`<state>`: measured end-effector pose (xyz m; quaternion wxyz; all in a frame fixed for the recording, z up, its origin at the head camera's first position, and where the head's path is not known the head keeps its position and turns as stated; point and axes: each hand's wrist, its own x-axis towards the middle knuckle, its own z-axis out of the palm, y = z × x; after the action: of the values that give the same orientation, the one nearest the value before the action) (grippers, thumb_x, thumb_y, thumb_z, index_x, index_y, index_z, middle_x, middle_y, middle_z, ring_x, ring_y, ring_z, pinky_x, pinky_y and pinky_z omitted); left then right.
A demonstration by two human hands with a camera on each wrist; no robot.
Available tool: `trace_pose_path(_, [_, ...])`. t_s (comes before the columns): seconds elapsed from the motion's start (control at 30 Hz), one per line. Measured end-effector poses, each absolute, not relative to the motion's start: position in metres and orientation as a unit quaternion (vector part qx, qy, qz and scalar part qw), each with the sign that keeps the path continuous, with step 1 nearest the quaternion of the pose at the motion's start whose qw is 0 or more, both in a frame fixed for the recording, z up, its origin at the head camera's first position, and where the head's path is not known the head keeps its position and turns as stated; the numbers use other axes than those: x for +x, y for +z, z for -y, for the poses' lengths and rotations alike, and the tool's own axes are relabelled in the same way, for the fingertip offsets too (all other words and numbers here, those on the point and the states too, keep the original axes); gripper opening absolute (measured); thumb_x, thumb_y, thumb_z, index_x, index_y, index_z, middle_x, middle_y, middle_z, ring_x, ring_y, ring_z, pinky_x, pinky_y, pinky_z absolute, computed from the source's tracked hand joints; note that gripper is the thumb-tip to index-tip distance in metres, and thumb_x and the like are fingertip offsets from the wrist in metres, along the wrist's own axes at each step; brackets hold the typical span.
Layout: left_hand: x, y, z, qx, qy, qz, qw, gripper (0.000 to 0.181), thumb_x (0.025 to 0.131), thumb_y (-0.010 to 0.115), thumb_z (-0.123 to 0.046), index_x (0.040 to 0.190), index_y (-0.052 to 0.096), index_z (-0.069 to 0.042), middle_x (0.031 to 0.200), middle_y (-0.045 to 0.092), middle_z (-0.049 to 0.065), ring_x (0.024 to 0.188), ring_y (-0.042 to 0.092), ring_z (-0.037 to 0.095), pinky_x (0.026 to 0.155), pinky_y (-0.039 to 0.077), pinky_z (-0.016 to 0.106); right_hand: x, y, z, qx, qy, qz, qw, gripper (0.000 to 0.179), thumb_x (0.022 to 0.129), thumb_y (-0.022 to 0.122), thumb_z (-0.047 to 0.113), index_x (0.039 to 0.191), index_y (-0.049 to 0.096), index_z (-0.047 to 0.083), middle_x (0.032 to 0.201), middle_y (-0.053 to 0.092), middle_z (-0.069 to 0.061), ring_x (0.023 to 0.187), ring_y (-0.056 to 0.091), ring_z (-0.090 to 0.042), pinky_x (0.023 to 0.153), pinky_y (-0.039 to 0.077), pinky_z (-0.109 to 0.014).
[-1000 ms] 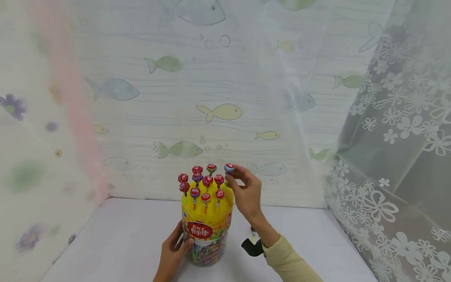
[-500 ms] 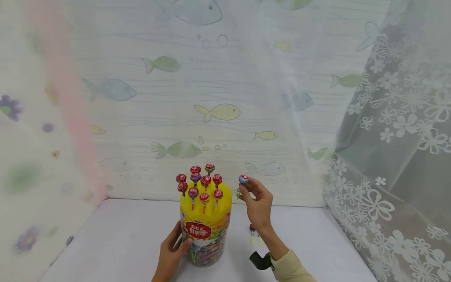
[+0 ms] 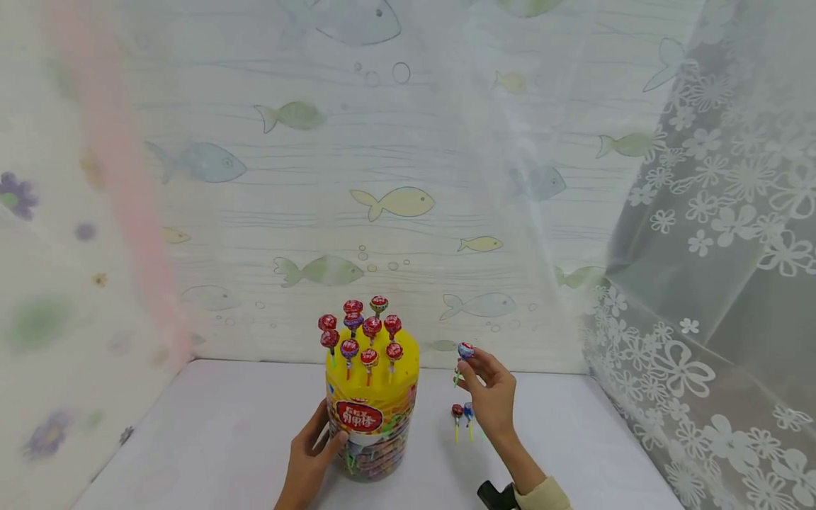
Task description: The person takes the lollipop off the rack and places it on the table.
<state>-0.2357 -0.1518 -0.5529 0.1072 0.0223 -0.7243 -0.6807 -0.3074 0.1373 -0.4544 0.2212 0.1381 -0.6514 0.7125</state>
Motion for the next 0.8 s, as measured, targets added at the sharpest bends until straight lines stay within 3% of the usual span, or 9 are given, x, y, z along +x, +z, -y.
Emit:
trace_pose_path(0.2, [-0.236, -0.552, 0.152, 0.022, -0.682, 0.723, 0.108, 0.079, 0.097, 0.071, -0.028, 0.159, 0.030, -0.005, 0.163, 0.033, 0.018, 0.149, 0.032, 0.044, 0.118, 0.036, 0.060, -0.308, -0.482, -0.163, 0.080, 0.697, 0.683, 0.201, 0.033, 0.093, 0.069, -0.005, 0.124, 0.064, -0.011, 0.097, 0.071, -0.008, 0.084, 0.073, -0.007, 0.070, 0.066, -0.030])
trace_pose_path(0.47, [-0.236, -0.552, 0.152, 0.020, -0.681, 0.723, 0.109, 0.078, 0.097, 0.071, -0.028, 0.159, 0.030, -0.004, 0.163, 0.033, 0.019, 0.149, 0.032, 0.044, 0.119, 0.035, 0.059, -0.315, -0.514, -0.196, 0.023, 0.683, 0.707, 0.185, 0.033, 0.092, 0.070, -0.007, 0.123, 0.063, -0.013, 0.093, 0.072, -0.014, 0.078, 0.073, -0.008, 0.067, 0.066, -0.026])
trace_pose_path(0.8, [-0.235, -0.551, 0.151, 0.024, -0.681, 0.724, 0.108, 0.079, 0.097, 0.071, -0.028, 0.159, 0.030, -0.003, 0.163, 0.033, 0.019, 0.149, 0.031, 0.044, 0.118, 0.036, 0.059, -0.330, -0.543, -0.227, -0.052, 0.593, 0.793, 0.127, 0.032, 0.092, 0.071, -0.002, 0.119, 0.064, -0.016, 0.093, 0.075, -0.024, 0.073, 0.074, -0.022, 0.059, 0.064, -0.022])
